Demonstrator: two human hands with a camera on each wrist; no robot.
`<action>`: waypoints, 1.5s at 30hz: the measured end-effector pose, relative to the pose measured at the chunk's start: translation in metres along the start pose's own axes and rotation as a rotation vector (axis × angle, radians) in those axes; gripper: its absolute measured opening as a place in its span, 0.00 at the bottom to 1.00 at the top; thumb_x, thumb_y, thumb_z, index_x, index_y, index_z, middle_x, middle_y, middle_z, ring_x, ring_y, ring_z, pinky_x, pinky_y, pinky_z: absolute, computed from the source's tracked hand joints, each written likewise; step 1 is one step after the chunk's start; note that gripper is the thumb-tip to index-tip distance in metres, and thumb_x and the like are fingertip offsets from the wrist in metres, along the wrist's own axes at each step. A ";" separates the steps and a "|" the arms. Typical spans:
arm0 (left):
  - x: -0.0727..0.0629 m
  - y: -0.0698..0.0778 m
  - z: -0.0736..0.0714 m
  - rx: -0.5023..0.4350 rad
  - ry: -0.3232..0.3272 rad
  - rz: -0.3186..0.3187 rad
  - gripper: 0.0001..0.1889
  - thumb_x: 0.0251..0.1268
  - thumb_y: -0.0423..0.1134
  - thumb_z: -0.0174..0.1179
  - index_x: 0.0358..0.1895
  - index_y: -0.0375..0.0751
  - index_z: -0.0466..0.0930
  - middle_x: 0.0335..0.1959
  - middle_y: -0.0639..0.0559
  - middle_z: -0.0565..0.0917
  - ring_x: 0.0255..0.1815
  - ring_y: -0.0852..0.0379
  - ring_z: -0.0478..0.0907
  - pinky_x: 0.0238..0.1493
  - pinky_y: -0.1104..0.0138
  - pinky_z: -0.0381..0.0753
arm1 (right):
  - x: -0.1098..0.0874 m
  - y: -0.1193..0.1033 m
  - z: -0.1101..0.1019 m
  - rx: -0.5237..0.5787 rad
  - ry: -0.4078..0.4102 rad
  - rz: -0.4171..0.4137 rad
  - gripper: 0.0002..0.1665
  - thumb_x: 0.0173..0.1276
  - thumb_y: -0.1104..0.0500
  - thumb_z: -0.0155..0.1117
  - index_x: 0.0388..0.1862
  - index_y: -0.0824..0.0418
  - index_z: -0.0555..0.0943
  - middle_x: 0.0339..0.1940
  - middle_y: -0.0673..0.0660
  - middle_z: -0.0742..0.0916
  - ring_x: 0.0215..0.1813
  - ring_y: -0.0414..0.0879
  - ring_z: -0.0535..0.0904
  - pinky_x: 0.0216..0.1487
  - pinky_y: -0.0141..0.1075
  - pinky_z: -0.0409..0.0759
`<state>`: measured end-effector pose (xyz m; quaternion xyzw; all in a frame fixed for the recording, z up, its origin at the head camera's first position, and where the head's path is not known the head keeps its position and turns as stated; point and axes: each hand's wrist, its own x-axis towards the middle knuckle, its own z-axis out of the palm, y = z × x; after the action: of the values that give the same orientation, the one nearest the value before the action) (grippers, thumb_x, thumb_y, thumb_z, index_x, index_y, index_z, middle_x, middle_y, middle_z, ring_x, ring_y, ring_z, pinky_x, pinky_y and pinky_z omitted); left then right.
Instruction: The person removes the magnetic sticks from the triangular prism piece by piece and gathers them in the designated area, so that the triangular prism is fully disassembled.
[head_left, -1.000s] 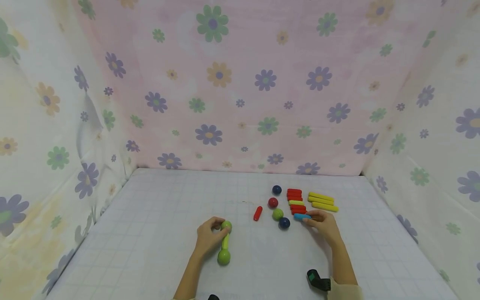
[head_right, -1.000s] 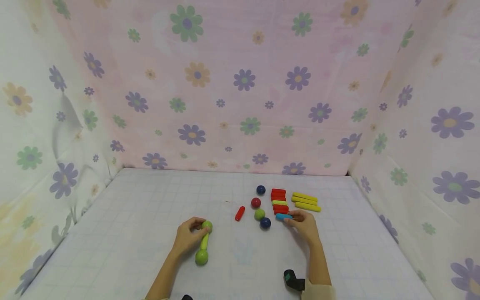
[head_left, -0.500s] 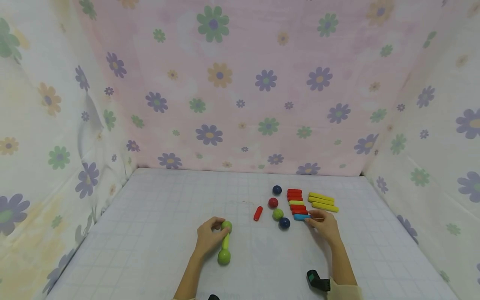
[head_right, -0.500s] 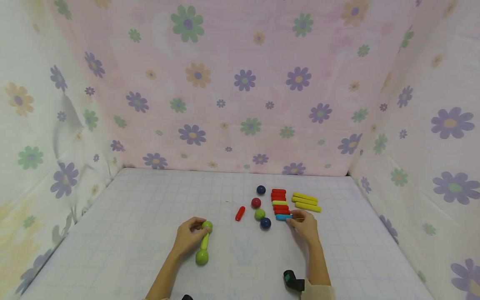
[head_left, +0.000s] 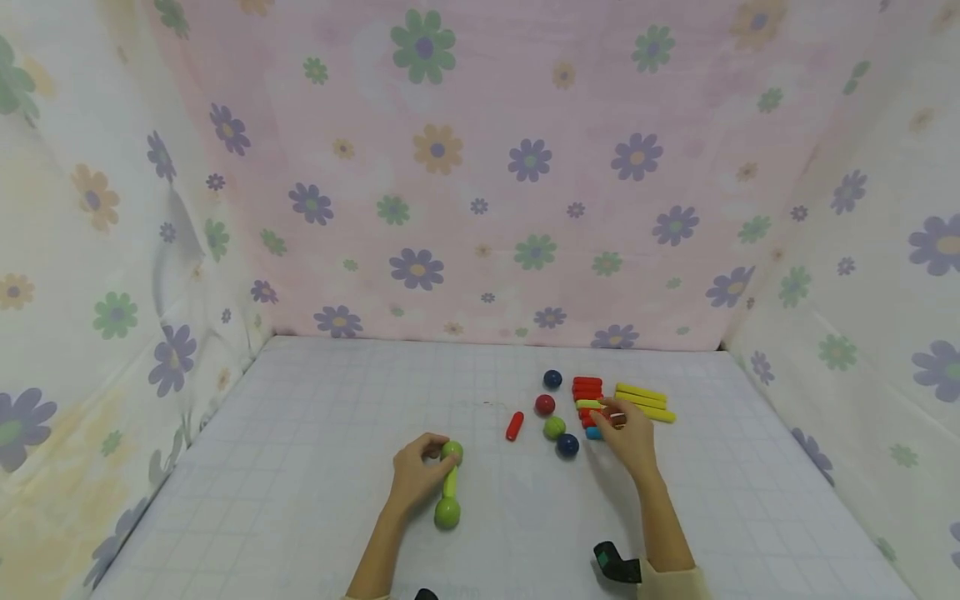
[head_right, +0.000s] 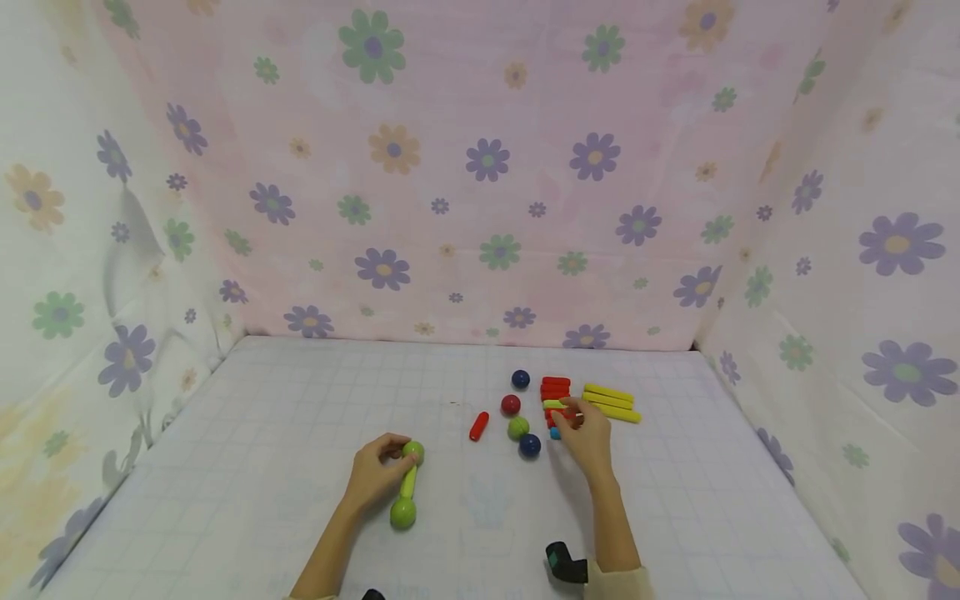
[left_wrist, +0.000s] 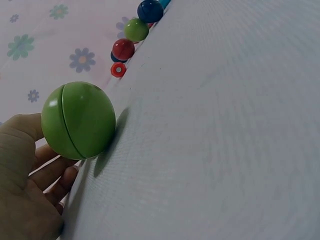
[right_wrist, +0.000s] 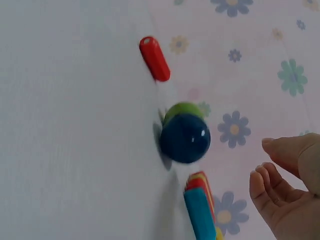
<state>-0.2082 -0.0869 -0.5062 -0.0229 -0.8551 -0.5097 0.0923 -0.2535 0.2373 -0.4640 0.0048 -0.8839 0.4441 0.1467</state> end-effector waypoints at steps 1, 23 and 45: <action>0.000 0.000 0.000 -0.001 0.002 -0.004 0.15 0.51 0.41 0.66 0.42 0.39 0.82 0.35 0.52 0.84 0.38 0.55 0.76 0.45 0.59 0.72 | 0.000 -0.006 0.004 0.051 0.003 -0.010 0.17 0.63 0.62 0.64 0.50 0.69 0.79 0.40 0.64 0.83 0.41 0.51 0.78 0.39 0.22 0.73; 0.001 -0.004 0.003 -0.009 0.006 0.015 0.16 0.51 0.43 0.67 0.42 0.39 0.82 0.35 0.51 0.84 0.38 0.54 0.77 0.44 0.59 0.73 | -0.009 -0.063 0.108 0.438 -0.092 0.121 0.25 0.63 0.63 0.65 0.58 0.69 0.74 0.56 0.67 0.80 0.60 0.57 0.75 0.62 0.48 0.67; 0.002 -0.004 0.002 0.000 0.013 0.004 0.15 0.51 0.43 0.66 0.41 0.40 0.82 0.35 0.53 0.83 0.38 0.56 0.76 0.43 0.61 0.72 | -0.008 -0.049 0.125 0.240 -0.278 0.068 0.29 0.55 0.72 0.66 0.58 0.67 0.74 0.53 0.64 0.82 0.56 0.57 0.77 0.58 0.47 0.73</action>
<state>-0.2107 -0.0870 -0.5107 -0.0213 -0.8543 -0.5099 0.0986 -0.2705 0.1089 -0.4982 0.0539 -0.8360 0.5460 0.0063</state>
